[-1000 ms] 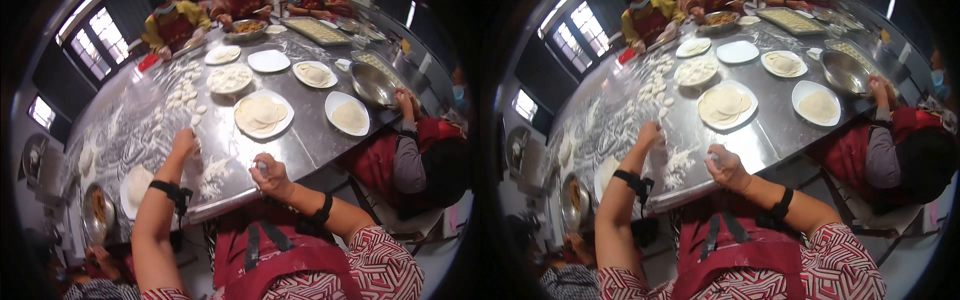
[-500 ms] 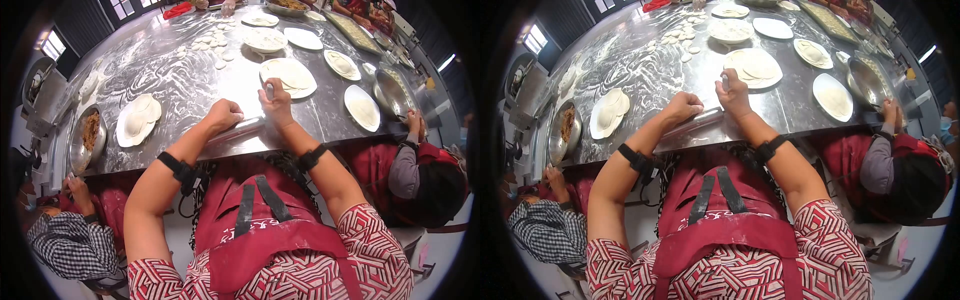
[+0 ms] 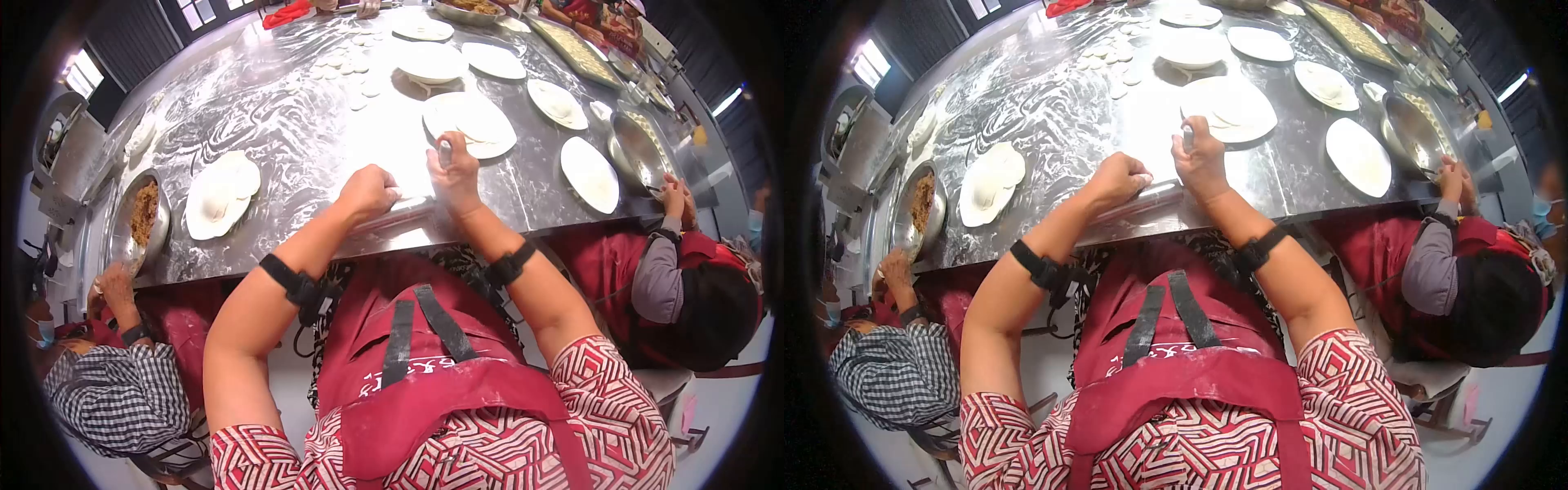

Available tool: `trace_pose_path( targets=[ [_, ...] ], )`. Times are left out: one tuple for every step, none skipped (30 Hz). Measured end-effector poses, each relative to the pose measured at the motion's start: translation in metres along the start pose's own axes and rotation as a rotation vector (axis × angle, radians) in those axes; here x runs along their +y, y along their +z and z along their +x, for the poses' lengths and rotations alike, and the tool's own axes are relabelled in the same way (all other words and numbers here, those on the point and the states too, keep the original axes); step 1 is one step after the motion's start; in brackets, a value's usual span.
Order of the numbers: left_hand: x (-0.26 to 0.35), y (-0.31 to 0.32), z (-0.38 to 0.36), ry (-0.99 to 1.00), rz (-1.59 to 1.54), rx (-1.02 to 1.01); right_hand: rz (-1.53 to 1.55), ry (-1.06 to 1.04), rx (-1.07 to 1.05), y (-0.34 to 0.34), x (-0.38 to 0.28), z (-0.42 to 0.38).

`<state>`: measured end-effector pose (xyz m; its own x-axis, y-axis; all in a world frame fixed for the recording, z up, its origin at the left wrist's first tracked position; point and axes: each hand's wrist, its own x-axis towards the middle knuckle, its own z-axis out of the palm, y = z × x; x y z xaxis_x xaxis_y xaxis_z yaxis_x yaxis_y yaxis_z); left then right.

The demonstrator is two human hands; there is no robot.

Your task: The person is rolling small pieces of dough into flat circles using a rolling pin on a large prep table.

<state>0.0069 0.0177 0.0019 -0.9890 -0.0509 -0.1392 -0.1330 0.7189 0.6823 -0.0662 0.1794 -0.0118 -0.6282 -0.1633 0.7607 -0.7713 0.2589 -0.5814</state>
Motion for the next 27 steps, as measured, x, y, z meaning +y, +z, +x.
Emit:
trace_pose_path(
  targets=[
    [0.0,0.0,0.004,0.022,0.002,-0.029,0.011,0.004,-0.004,0.0,-0.001,0.0],
    [-0.001,0.001,0.009,0.045,-0.001,-0.056,0.019,0.005,-0.011,-0.001,-0.001,0.0],
    [-0.003,0.001,0.012,0.067,-0.004,-0.083,0.028,0.006,-0.02,-0.003,0.0,0.0],
    [-0.003,0.001,0.011,0.151,0.016,-0.098,0.005,0.051,-0.04,-0.01,-0.008,-0.005],
    [-0.005,0.002,0.008,0.162,0.058,-0.054,0.014,0.093,-0.054,-0.02,-0.014,-0.014],
    [-0.004,0.002,0.001,0.171,0.101,-0.008,0.025,0.136,-0.069,-0.03,-0.02,-0.025],
    [-0.005,0.001,-0.004,0.177,0.145,0.041,0.04,0.175,-0.086,-0.035,-0.024,-0.032],
    [-0.008,-0.001,-0.006,0.087,0.028,0.031,0.051,0.14,-0.07,-0.037,-0.027,-0.035],
    [-0.01,-0.002,-0.008,-0.002,-0.09,0.019,0.06,0.108,-0.054,-0.04,-0.029,-0.038],
    [-0.013,-0.001,-0.01,-0.09,-0.205,0.0,0.067,0.081,-0.034,-0.041,-0.03,-0.041],
    [-0.014,-0.001,-0.012,-0.175,-0.318,-0.022,0.044,0.089,-0.035,-0.036,-0.024,-0.039],
    [-0.017,0.001,-0.011,-0.055,-0.16,0.019,0.02,0.096,-0.034,-0.025,-0.013,-0.031],
    [-0.013,-0.001,-0.01,-0.024,-0.076,0.015,-0.003,0.102,-0.032,-0.014,-0.004,-0.02],
    [-0.006,-0.006,-0.009,0.007,0.009,0.01,-0.016,0.072,-0.021,-0.005,-0.001,-0.008],
    [-0.001,-0.01,-0.006,0.038,0.094,0.005,-0.031,0.042,-0.009,0.004,0.0,0.002],
    [-0.001,-0.012,0.002,0.021,0.123,-0.035,-0.003,0.119,-0.072,0.009,0.002,0.008],
    [-0.004,-0.01,0.009,0.053,0.086,-0.055,0.007,0.12,-0.071,0.007,0.002,0.006],
    [-0.003,-0.01,0.011,0.085,0.047,-0.073,0.016,0.118,-0.072,0.005,0.0,0.006],
    [-0.003,-0.009,0.013,0.117,0.007,-0.089,0.025,0.115,-0.074,0.003,-0.002,0.005],
    [-0.006,-0.009,0.013,0.131,0.013,-0.118,0.007,0.087,-0.043,-0.006,-0.006,-0.003],
    [-0.007,-0.008,0.011,0.129,0.028,-0.098,-0.005,0.056,-0.028,-0.016,-0.009,-0.013],
    [-0.01,-0.008,0.011,0.124,0.044,-0.074,0.024,0.069,-0.04,-0.029,-0.016,-0.026],
    [-0.013,-0.008,0.009,0.116,0.061,-0.05,0.056,0.082,-0.053,-0.036,-0.022,-0.033],
    [-0.018,-0.011,0.006,0.096,-0.021,-0.041,0.066,0.054,-0.04,-0.035,-0.022,-0.032],
    [-0.02,-0.014,0.005,0.045,-0.112,-0.09,0.077,0.031,-0.021,-0.035,-0.022,-0.033],
    [-0.022,-0.015,0.004,-0.004,-0.198,-0.147,0.084,0.014,0.003,-0.035,-0.023,-0.036],
    [-0.022,-0.015,0.003,-0.052,-0.28,-0.205,0.047,0.092,-0.051,-0.029,-0.017,-0.029]
  ],
)
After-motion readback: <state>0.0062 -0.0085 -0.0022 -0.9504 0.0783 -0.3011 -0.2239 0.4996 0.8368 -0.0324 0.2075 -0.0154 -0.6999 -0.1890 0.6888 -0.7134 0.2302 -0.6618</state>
